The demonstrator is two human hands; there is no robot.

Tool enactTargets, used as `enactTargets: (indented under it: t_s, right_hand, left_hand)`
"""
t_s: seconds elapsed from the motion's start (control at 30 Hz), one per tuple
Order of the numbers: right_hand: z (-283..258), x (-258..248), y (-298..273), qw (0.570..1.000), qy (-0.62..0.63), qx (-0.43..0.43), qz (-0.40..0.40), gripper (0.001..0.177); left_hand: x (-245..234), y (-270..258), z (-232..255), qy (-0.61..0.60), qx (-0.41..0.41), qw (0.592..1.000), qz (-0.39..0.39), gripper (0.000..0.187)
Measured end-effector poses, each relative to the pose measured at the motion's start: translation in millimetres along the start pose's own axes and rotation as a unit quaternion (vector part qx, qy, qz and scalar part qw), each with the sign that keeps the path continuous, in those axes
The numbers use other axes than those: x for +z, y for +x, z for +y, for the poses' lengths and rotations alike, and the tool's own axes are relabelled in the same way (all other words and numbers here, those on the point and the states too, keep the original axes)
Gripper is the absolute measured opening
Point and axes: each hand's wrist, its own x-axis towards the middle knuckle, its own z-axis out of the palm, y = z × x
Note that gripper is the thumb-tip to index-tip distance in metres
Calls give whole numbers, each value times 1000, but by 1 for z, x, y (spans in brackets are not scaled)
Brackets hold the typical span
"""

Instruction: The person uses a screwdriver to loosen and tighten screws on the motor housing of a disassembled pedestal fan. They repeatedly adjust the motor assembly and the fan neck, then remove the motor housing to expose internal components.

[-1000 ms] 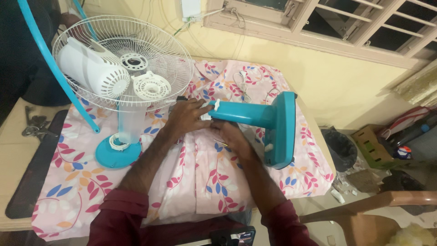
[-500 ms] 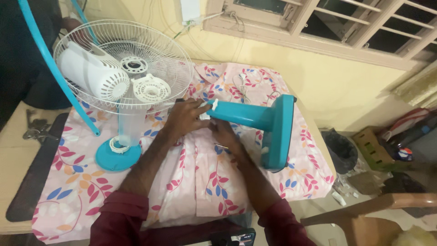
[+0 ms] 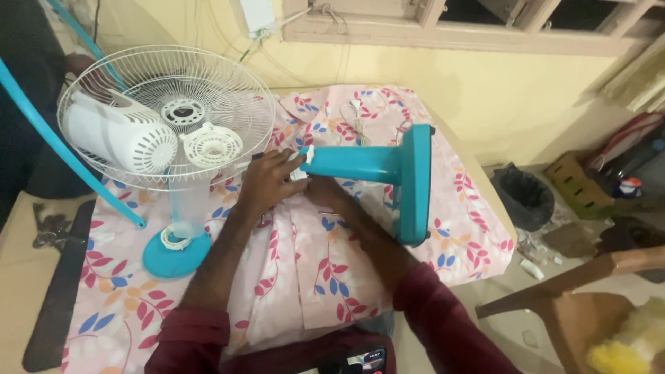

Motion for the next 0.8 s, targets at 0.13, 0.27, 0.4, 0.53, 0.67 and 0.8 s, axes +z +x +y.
enactTargets:
  t_s: [0.13, 0.27, 0.4, 0.53, 0.67, 0.8]
  right_hand:
    - [23, -11, 5, 986, -69, 26, -147, 41]
    - [30, -29, 9, 971, -141, -42, -190, 35]
    - [14, -32, 11, 984, -82, -68, -141, 42]
    - [12, -24, 15, 993, -19, -81, -84, 51]
    - [40, -26, 18, 986, -12, -49, -158, 40]
    - [59, -52, 34, 981, -5, -39, -191, 45]
  left_hand:
    - [-3, 4, 3, -37, -25, 999, -19, 38]
    - [0, 7, 8, -63, -68, 994, -55, 47]
    - [1, 6, 8, -60, -74, 995, -43, 49]
    - [2, 6, 5, -51, -83, 994, -45, 49]
    - [2, 4, 2, -33, -58, 997, -33, 47]
    - [-10, 13, 1, 16, 22, 1000, 0, 26]
